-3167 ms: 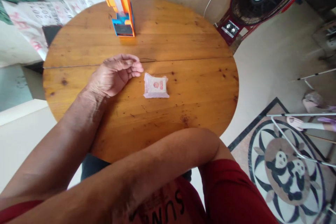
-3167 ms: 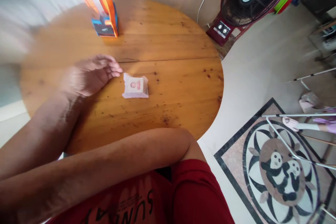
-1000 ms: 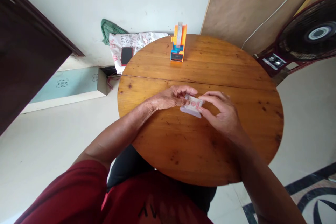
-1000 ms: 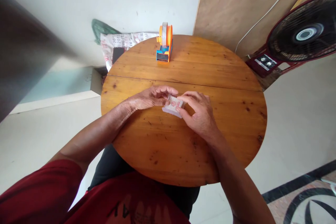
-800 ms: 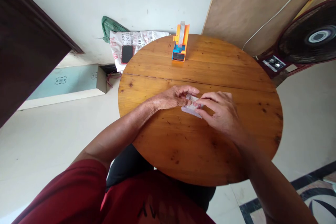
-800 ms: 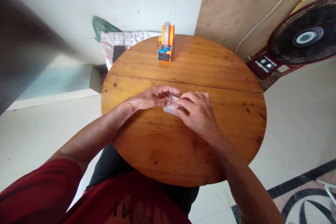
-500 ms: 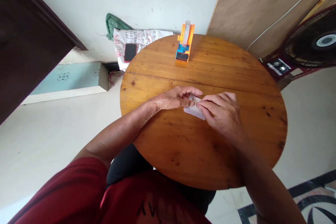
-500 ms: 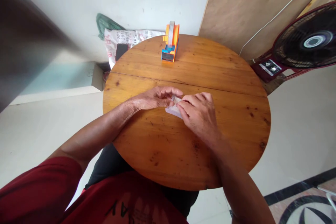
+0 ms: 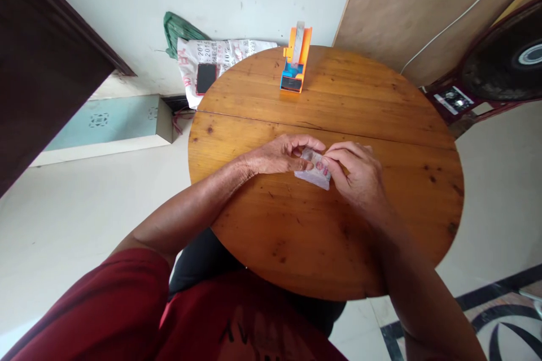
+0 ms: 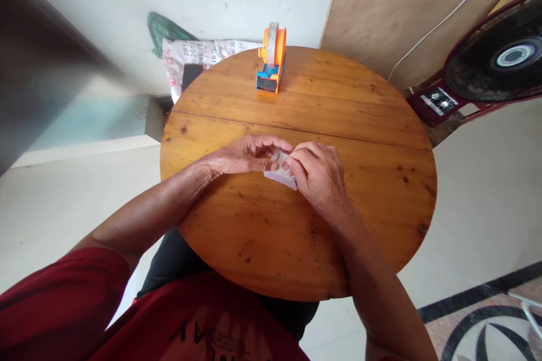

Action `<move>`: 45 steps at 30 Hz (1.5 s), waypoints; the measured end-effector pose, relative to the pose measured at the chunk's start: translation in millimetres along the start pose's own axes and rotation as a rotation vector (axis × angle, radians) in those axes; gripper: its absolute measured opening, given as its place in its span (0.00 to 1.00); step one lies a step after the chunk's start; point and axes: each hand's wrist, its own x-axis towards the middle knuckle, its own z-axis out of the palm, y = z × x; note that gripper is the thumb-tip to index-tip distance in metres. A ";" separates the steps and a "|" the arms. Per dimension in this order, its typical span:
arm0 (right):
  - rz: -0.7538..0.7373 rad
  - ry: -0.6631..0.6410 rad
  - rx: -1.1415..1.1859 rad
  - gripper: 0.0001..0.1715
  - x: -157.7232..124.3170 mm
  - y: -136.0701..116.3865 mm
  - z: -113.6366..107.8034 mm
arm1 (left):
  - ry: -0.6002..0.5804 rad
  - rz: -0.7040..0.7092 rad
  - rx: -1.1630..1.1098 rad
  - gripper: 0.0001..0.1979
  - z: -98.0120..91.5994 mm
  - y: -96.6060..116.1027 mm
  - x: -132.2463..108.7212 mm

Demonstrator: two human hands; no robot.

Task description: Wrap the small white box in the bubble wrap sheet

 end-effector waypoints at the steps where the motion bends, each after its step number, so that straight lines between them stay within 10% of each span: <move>1: 0.029 0.004 0.039 0.11 0.6 -0.1 0.0 | -0.010 0.000 0.000 0.27 1.0 0.4 0.3; 31: 0.311 0.172 0.287 0.10 8.2 11.3 5.9 | -0.039 -0.006 0.046 0.35 13.1 -6.5 -0.7; 45: 0.218 0.120 0.230 0.10 4.6 -5.6 3.6 | -0.071 0.018 0.014 0.23 13.4 -5.5 2.2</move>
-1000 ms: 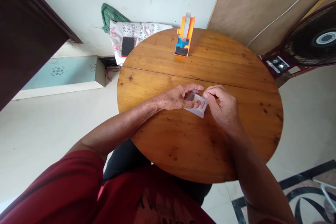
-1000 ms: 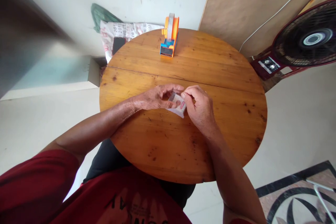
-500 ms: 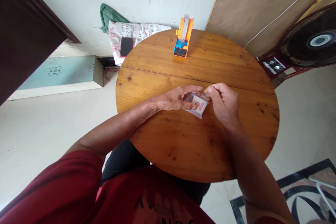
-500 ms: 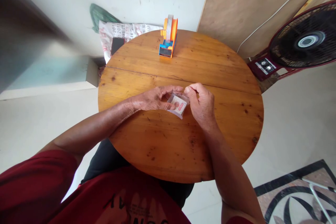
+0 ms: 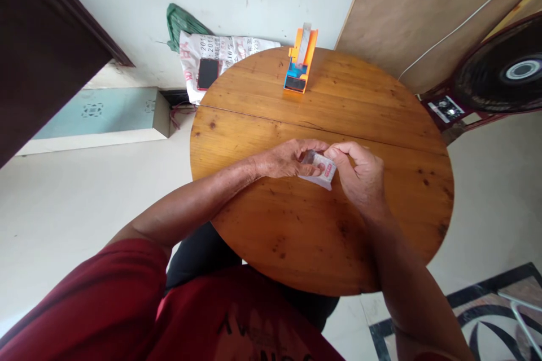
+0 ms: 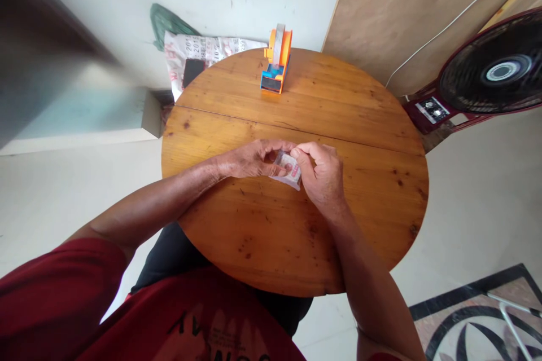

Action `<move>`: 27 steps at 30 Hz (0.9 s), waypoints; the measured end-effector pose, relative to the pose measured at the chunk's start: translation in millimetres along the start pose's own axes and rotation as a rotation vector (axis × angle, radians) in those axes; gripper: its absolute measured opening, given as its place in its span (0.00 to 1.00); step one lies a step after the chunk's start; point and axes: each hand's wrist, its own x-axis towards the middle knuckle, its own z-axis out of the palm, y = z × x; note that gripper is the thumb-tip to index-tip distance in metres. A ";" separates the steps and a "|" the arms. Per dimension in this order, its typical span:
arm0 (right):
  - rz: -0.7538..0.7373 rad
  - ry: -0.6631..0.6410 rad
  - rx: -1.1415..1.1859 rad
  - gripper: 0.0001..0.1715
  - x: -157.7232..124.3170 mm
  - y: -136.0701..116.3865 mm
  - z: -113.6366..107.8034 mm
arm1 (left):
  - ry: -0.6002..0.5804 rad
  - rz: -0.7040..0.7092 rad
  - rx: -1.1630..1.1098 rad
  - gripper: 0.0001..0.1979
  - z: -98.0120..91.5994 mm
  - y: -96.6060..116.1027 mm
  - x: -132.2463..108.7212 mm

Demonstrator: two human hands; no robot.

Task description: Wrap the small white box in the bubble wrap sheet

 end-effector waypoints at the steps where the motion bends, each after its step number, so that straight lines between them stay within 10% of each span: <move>1: -0.023 -0.007 -0.004 0.10 -0.4 0.2 -0.2 | 0.000 0.001 0.021 0.21 -0.3 -0.2 -0.2; 27: -0.272 -0.075 -0.185 0.13 -9.9 3.7 -2.0 | 0.017 0.074 0.163 0.17 -1.7 3.9 -0.6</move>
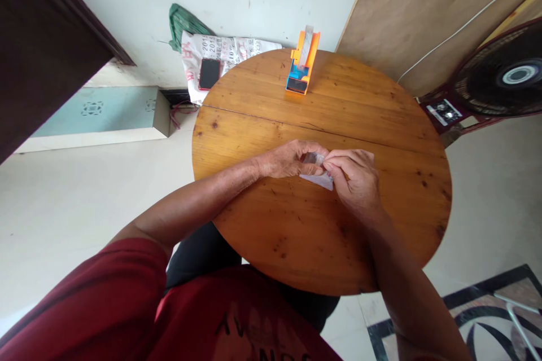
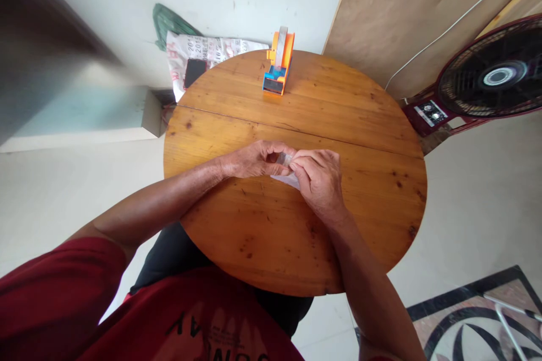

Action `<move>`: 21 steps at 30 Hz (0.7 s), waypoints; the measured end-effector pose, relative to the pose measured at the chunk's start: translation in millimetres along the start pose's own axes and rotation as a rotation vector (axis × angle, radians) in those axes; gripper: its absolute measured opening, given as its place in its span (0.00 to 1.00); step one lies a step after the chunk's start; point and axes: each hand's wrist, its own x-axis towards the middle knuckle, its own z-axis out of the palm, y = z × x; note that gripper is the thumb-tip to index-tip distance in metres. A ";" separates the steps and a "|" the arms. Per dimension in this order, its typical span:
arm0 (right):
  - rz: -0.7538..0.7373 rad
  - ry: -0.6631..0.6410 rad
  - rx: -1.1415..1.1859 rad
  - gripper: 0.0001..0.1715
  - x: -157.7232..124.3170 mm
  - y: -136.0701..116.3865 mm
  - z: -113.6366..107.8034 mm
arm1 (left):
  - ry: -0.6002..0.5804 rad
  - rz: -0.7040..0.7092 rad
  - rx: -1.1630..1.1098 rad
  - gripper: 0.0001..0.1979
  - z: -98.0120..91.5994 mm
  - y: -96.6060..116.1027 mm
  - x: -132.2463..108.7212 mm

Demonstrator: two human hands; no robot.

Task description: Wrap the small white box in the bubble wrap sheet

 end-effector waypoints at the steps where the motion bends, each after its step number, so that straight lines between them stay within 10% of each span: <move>1: -0.002 -0.002 0.002 0.13 -0.1 0.1 -0.1 | 0.001 -0.009 0.003 0.17 0.0 0.3 0.1; 21: 0.001 -0.012 0.117 0.11 -2.1 0.5 -10.0 | -0.015 0.042 0.003 0.16 -0.4 -3.4 0.3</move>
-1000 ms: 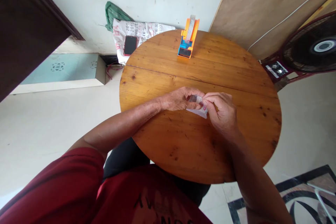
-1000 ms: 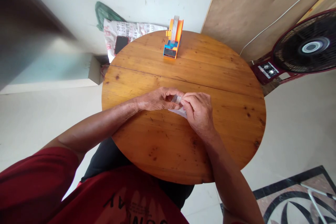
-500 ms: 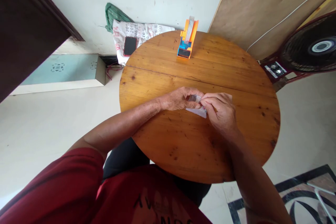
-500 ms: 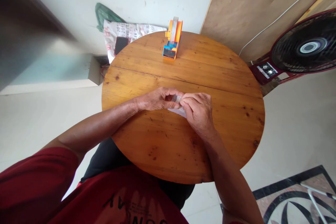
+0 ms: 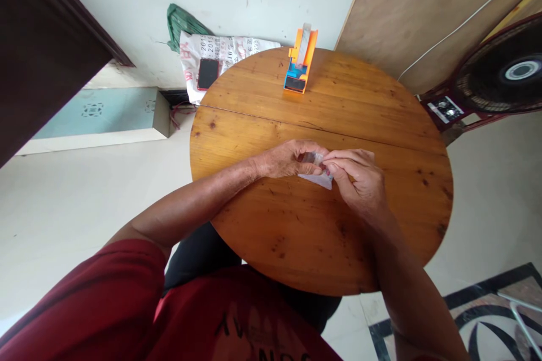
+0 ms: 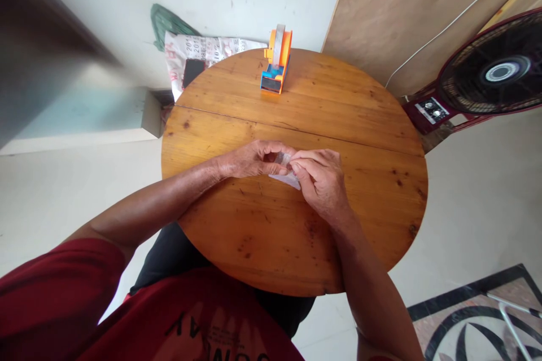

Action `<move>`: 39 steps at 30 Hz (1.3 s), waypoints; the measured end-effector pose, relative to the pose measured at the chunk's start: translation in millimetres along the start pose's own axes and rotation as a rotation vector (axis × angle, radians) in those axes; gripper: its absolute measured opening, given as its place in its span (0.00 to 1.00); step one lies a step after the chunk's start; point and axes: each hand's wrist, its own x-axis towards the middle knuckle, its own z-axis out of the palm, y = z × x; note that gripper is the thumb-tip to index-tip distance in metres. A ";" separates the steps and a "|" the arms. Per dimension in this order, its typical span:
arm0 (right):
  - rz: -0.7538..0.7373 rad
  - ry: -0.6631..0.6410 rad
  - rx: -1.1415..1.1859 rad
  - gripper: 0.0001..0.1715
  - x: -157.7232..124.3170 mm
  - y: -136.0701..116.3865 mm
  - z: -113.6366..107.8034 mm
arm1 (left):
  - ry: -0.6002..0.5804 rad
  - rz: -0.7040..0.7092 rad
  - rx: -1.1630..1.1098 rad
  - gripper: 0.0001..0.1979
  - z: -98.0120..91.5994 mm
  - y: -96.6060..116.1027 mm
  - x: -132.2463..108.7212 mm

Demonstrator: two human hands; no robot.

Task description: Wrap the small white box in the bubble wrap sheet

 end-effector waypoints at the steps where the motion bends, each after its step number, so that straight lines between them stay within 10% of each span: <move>1: 0.002 -0.003 -0.007 0.11 -0.1 -0.3 -0.2 | 0.002 -0.002 -0.005 0.16 0.1 0.2 -0.2; 22: 0.082 0.062 -0.003 0.09 -4.0 6.3 -8.0 | 0.042 -0.058 -0.080 0.23 2.0 -0.4 -1.6; 39: 0.375 -0.026 0.217 0.11 -6.7 11.4 -6.6 | -0.001 0.146 0.290 0.20 -4.2 -5.4 -1.9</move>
